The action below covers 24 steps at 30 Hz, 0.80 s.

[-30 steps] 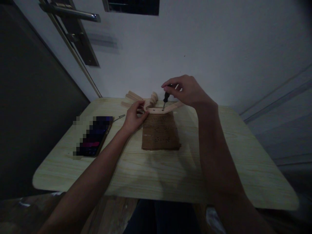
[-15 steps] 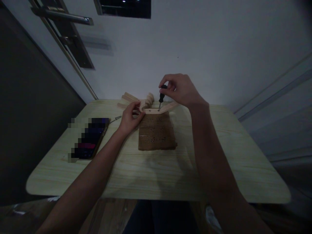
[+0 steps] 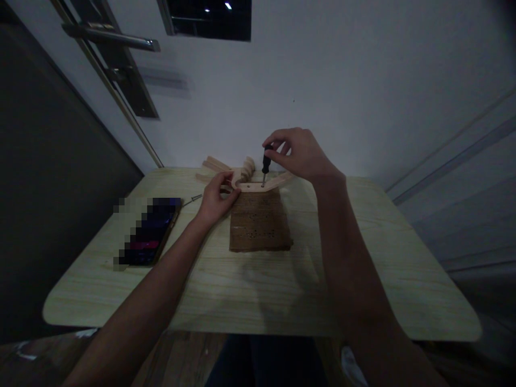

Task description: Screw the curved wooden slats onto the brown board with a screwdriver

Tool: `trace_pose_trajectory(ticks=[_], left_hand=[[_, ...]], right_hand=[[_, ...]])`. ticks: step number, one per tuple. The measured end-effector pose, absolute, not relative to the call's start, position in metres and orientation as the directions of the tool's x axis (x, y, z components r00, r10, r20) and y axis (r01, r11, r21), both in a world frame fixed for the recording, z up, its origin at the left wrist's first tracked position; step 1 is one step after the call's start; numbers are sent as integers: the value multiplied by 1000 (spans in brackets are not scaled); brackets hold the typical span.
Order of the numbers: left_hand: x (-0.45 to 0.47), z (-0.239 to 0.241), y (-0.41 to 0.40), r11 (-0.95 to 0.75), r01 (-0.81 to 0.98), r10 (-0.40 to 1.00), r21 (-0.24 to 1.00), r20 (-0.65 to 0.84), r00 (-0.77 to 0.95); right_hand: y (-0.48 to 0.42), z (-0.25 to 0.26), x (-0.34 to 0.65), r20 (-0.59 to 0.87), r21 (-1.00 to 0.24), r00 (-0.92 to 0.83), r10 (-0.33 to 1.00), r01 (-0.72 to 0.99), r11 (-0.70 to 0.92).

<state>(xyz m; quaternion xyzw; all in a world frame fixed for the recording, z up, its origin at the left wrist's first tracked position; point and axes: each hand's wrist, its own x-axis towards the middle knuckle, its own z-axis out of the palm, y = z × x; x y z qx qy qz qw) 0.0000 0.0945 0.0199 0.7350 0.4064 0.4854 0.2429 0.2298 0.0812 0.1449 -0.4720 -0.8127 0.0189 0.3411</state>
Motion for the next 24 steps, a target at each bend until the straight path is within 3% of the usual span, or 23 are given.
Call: trace_pose_trajectory(ticks=[24], left_hand=[[1, 19, 96, -552, 350, 833, 757, 521, 188]], right_hand=[[80, 152, 229, 561, -342, -342, 754, 734, 587]])
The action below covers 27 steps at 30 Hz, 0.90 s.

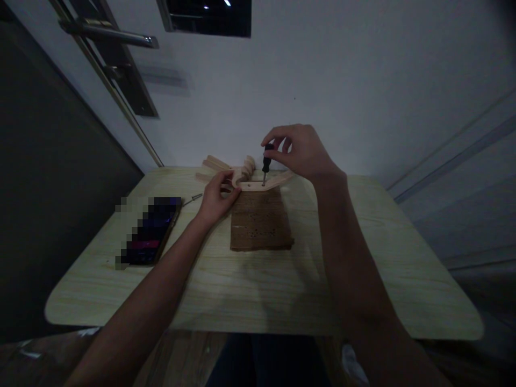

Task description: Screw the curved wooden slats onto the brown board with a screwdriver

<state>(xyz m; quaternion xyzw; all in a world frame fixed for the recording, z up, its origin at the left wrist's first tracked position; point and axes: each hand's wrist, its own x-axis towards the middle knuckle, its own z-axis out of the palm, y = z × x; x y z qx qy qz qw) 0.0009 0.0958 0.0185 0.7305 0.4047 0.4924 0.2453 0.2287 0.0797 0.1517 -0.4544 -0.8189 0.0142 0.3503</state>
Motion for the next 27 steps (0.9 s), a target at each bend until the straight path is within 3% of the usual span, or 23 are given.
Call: trace_pose_trajectory(ticks=[12, 27], left_hand=[[1, 18, 96, -560, 359, 827, 747, 531, 186], [3, 23, 92, -544, 364, 839, 756, 506, 202]], right_hand=[[77, 148, 232, 530, -395, -325, 784, 723, 566], [77, 146, 222, 556, -350, -263, 789, 786, 510]])
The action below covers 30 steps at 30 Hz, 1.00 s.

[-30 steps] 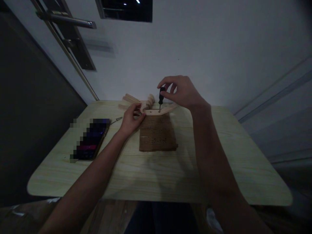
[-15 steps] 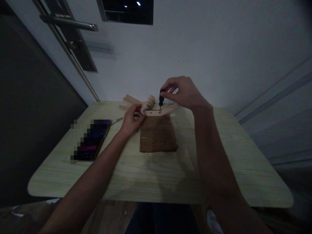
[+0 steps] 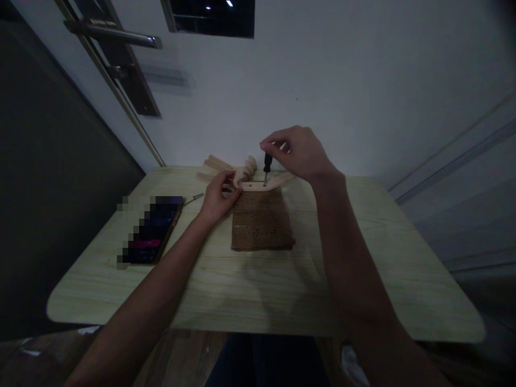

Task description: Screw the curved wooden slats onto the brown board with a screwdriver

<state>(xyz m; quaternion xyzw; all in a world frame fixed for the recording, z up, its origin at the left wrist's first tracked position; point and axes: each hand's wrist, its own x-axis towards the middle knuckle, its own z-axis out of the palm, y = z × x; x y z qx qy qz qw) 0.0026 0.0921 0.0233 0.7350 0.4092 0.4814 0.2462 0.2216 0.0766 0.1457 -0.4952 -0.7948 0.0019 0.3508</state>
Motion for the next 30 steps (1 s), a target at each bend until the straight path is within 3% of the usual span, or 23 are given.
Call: trace_pose_trajectory(ticks=[10, 21, 30], left_hand=[[2, 23, 92, -547, 368, 836, 752, 512, 198], [2, 21, 93, -557, 356, 829, 750, 524, 195], [1, 20, 94, -561, 369, 827, 741, 523, 207]], right_hand=[[72, 150, 225, 538, -343, -322, 779, 761, 551], [79, 143, 223, 578, -355, -238, 780, 788, 503], [75, 151, 224, 554, -364, -276, 785, 768, 527]])
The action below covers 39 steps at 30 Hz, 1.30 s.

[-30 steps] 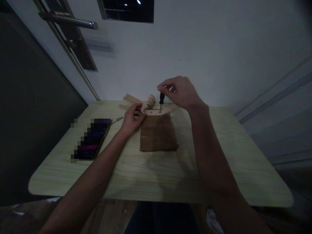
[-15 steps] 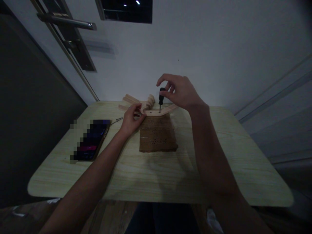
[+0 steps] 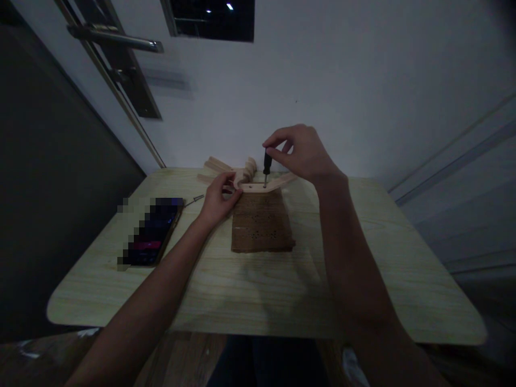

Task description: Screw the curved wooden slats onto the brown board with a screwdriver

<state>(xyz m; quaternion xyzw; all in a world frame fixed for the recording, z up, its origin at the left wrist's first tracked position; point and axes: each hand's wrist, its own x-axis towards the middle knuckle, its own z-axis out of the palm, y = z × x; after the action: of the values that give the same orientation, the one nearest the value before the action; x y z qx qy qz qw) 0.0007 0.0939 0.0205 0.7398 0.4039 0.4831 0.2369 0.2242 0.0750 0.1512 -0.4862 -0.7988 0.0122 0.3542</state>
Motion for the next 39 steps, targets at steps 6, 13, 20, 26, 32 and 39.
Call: trace_pose_trajectory(ticks=[6, 13, 20, 26, 32, 39], left_hand=[[1, 20, 94, -558, 362, 829, 747, 524, 195], [1, 20, 94, -551, 364, 834, 751, 517, 194], [1, 21, 93, -559, 359, 828, 747, 526, 195], [1, 20, 93, -556, 361, 830, 749, 523, 194], [1, 22, 92, -545, 378, 837, 748, 512, 195], [1, 22, 92, -554, 378, 831, 741, 520, 198]], right_hand=[[77, 151, 224, 564, -341, -277, 778, 780, 525], [73, 153, 229, 554, -365, -311, 772, 743, 561], [70, 154, 229, 551, -384, -323, 770, 721, 577], [77, 150, 228, 554, -361, -335, 762, 728, 583], [80, 145, 230, 566, -358, -333, 754, 724, 589], [74, 150, 230, 541, -358, -338, 770, 737, 574]])
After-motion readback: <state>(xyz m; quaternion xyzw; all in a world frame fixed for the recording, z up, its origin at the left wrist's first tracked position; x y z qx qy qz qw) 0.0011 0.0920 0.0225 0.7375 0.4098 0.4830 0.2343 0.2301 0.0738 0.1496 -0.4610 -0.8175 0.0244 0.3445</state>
